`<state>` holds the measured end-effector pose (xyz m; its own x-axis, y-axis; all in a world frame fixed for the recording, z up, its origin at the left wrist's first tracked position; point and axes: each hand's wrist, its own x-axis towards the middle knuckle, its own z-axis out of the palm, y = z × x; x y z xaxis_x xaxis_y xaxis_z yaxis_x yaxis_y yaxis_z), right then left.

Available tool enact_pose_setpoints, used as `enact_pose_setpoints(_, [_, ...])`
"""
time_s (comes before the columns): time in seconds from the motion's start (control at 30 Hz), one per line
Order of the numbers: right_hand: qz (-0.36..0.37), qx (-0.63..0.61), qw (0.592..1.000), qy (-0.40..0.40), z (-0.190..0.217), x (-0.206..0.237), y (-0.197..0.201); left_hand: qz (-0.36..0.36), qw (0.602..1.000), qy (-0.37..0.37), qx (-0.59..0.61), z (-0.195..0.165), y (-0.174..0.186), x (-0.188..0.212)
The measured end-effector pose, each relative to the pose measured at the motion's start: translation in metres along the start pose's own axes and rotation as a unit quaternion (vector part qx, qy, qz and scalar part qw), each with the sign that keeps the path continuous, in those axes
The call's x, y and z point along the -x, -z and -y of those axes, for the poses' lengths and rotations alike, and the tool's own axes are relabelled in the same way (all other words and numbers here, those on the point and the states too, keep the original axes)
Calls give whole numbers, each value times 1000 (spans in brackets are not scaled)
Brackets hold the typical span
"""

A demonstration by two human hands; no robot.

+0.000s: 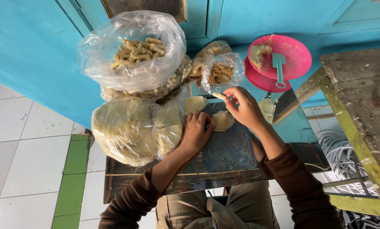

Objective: The person takes flat pieces of dough, folds and presses them on a small cutting board, and rolls some pieces between their hands. They place the shaped dough pieces into a plastic bag that already holds similar rolled pieces, repeating the cycle with new pieces.

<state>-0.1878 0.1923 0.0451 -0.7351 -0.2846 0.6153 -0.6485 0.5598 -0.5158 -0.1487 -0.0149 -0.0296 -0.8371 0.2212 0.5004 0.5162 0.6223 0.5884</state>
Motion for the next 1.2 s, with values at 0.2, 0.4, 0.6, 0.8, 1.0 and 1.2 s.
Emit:
enact_pose_setpoints(0.2, [-33,-8,999,-4,-12,-10,-6,4,1000,-6,6,3,3,-10])
enact_pose_setpoints(0.4, [-52,-34,998,-21,-29,-12,-14,-7,1000,-7,22,3,0,-15])
enact_pose_setpoints(0.6, [-144,-66,987,-4,-50,-14,-12,-20,996,-26,79,-2,-10,-22])
enact_pose_setpoints(0.8, [-291,-142,944,-62,-54,-21,21,-8,994,-17,106,-13,-28,-26])
enact_pose_setpoints(1.0, [-464,-289,832,95,-28,-120,54,-34,994,-32,96,-20,-40,-30])
enact_pose_setpoints(1.2, [-229,-281,924,121,19,-194,3,-27,995,-24,92,-23,-35,-35])
